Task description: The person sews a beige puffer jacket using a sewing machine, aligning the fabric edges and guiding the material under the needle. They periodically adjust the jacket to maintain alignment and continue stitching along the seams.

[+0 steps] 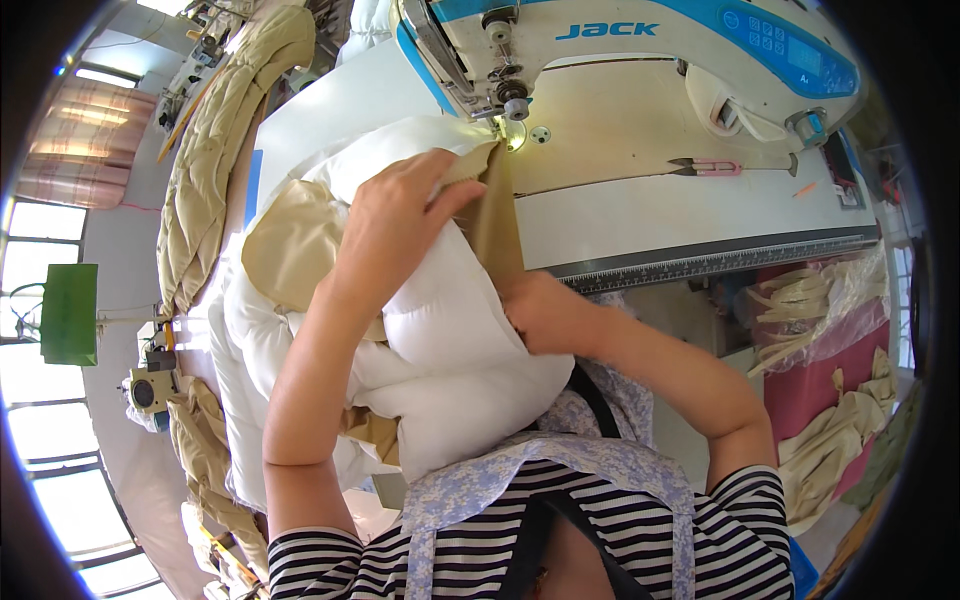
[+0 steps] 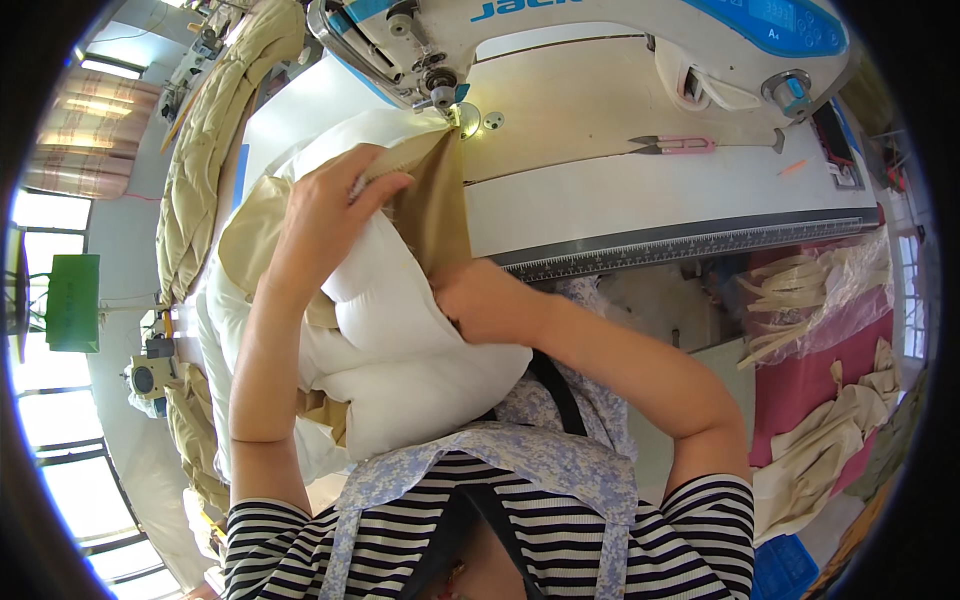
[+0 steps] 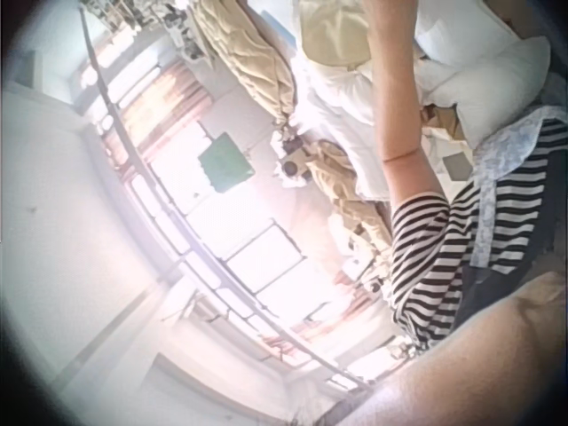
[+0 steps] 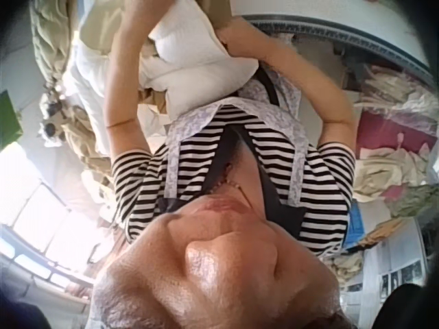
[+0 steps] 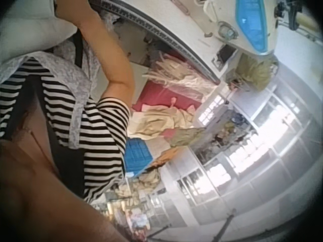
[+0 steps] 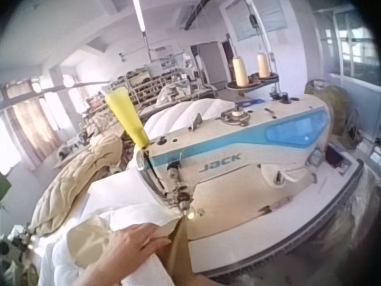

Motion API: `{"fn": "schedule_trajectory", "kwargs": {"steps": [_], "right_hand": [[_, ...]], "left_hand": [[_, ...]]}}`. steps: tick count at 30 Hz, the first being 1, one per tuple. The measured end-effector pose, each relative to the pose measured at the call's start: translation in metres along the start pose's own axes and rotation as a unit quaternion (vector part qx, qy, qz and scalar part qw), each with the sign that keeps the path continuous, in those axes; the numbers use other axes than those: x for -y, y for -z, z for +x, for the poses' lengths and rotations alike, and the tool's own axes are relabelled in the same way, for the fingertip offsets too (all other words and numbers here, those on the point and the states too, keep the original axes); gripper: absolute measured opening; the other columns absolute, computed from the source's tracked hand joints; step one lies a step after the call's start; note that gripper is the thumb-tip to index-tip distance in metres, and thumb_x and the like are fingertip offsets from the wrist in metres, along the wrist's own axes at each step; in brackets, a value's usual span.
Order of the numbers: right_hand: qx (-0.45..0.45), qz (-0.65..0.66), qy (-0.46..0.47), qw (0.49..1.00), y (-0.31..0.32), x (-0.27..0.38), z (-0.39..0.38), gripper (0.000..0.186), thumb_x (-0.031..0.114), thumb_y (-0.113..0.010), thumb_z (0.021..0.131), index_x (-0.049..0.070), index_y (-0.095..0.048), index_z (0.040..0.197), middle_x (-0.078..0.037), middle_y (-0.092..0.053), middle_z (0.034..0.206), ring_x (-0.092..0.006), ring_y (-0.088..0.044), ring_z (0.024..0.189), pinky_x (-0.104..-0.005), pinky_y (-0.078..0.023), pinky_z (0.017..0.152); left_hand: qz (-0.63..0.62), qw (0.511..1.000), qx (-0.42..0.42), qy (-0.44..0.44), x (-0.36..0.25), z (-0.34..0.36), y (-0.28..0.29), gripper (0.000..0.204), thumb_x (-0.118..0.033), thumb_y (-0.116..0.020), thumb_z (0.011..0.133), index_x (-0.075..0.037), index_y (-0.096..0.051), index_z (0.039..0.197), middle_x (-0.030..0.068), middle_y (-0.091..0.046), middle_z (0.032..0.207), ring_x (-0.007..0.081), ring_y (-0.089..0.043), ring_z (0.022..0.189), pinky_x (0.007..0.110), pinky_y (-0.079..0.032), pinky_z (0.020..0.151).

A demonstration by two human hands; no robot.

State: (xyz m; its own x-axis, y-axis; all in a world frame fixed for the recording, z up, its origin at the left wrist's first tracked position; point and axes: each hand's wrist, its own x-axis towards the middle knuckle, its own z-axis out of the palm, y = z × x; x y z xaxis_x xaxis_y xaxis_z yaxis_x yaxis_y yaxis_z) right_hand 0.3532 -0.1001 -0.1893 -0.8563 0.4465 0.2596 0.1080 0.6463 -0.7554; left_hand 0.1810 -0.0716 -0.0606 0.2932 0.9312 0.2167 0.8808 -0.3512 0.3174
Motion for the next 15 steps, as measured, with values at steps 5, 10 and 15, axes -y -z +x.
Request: {"fn": "schedule_trajectory", "kwargs": {"steps": [5,10,15], "right_hand": [[-0.116,-0.107,0.142,0.977,-0.015,0.007,-0.022,0.026,0.009,-0.066,0.068,0.004,-0.07,0.092,-0.012,-0.068,0.093,-0.0319,-0.063,0.102,-0.0378,-0.052,0.089],[-0.076,-0.095,0.09,0.988,-0.022,0.013,-0.03,0.016,0.01,-0.065,0.072,0.002,-0.067,0.085,-0.011,-0.068,0.092,-0.0288,-0.064,0.092,-0.0387,-0.052,0.086],[-0.086,-0.019,0.041,0.995,-0.02,0.016,-0.033,0.013,0.011,-0.065,0.077,0.002,-0.064,0.086,-0.011,-0.066,0.089,-0.0305,-0.063,0.085,-0.0419,-0.052,0.078]], "left_hand": [[0.221,0.953,0.011,-0.207,-0.013,-0.014,-0.025,0.022,-0.004,-0.067,0.075,-0.009,-0.063,0.096,0.0016,-0.053,0.077,0.0208,-0.055,0.073,0.034,-0.041,0.066],[0.179,0.955,0.028,-0.233,-0.003,-0.031,-0.064,0.023,-0.002,-0.065,0.079,-0.005,-0.063,0.102,0.0087,-0.062,0.102,0.03,-0.06,0.107,0.041,-0.05,0.091],[0.014,0.983,0.078,-0.163,0.017,-0.025,-0.064,0.023,-0.002,-0.064,0.085,-0.006,-0.064,0.108,0.006,-0.064,0.123,0.0304,-0.058,0.119,0.041,-0.047,0.101]]}}
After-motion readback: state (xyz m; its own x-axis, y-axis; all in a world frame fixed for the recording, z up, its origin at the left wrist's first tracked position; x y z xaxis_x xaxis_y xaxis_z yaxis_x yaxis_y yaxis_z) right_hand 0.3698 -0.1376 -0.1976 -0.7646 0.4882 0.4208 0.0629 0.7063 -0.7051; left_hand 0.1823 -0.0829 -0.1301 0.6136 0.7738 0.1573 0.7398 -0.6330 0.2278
